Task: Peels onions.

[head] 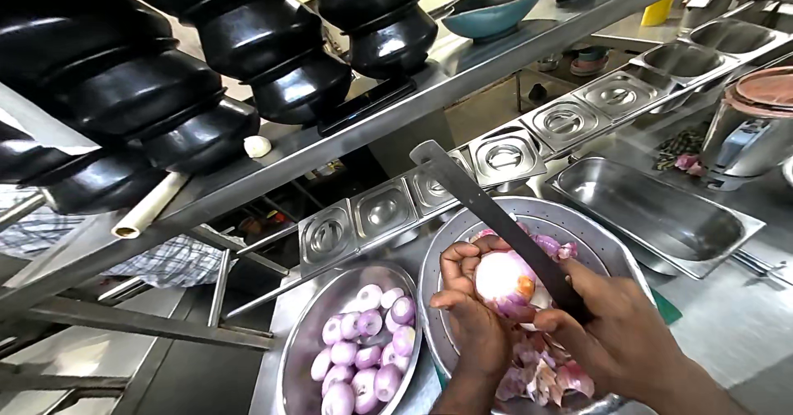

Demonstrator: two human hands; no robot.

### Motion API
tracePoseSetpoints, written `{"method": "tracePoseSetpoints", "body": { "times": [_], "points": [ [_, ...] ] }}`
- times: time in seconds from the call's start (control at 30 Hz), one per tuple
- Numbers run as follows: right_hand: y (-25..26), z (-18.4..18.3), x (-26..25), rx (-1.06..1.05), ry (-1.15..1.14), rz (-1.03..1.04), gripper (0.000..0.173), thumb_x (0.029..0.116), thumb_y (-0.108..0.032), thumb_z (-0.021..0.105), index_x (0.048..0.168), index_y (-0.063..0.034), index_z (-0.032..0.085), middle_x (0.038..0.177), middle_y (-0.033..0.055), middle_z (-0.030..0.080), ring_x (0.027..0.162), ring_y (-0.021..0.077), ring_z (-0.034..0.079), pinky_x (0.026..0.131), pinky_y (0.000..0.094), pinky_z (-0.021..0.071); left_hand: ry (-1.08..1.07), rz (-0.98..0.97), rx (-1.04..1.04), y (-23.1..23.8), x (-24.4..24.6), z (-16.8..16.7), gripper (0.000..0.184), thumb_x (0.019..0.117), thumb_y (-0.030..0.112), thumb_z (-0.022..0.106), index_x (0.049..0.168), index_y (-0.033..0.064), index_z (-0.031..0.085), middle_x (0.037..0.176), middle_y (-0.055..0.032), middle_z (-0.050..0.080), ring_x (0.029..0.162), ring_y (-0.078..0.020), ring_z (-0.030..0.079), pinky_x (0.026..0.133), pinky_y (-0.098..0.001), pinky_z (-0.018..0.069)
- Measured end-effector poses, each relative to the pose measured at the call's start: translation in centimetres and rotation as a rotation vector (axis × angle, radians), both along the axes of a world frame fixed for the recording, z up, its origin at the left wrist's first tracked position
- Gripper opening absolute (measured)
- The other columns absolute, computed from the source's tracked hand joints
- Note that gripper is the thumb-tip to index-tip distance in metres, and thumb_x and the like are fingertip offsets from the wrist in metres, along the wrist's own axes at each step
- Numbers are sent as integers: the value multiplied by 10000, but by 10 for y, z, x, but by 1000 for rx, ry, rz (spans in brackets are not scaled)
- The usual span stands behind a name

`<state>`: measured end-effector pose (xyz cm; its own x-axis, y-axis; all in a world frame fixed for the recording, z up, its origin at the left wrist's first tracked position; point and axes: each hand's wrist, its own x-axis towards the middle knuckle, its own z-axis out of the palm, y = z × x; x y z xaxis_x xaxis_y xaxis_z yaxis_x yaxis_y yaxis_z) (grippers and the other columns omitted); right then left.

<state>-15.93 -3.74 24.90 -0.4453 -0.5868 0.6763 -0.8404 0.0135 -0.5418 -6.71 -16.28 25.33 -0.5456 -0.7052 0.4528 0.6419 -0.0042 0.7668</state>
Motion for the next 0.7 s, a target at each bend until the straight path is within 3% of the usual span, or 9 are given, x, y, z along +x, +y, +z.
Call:
{"method": "tracePoseSetpoints", "body": {
  "times": [0.17,0.5,0.7],
  "points": [
    [-2,2,2,14,-38,17,633,954,-771,434,772,-175,541,524,-74,423,434,47,443,380,272,353,12,29,-36,1,2,1,777,857,845,416,1192,156,549,1011,-89,704,972,-213,705,848,-375,587],
    [-4,0,7,-3,-53,35,580,1010,-686,426,771,-173,549,522,-71,423,433,33,432,381,261,331,37,29,-40,2,4,1,740,875,814,445,1179,146,546,1044,-108,700,972,-212,707,829,-356,592],
    [-3,-1,9,-1,45,44,552,1058,-610,373,797,-159,556,530,-52,420,436,63,435,389,279,322,47,-22,-40,4,1,2,785,888,806,411,1253,125,550,1104,-138,701,980,-250,712,823,-374,602]
  ]
}}
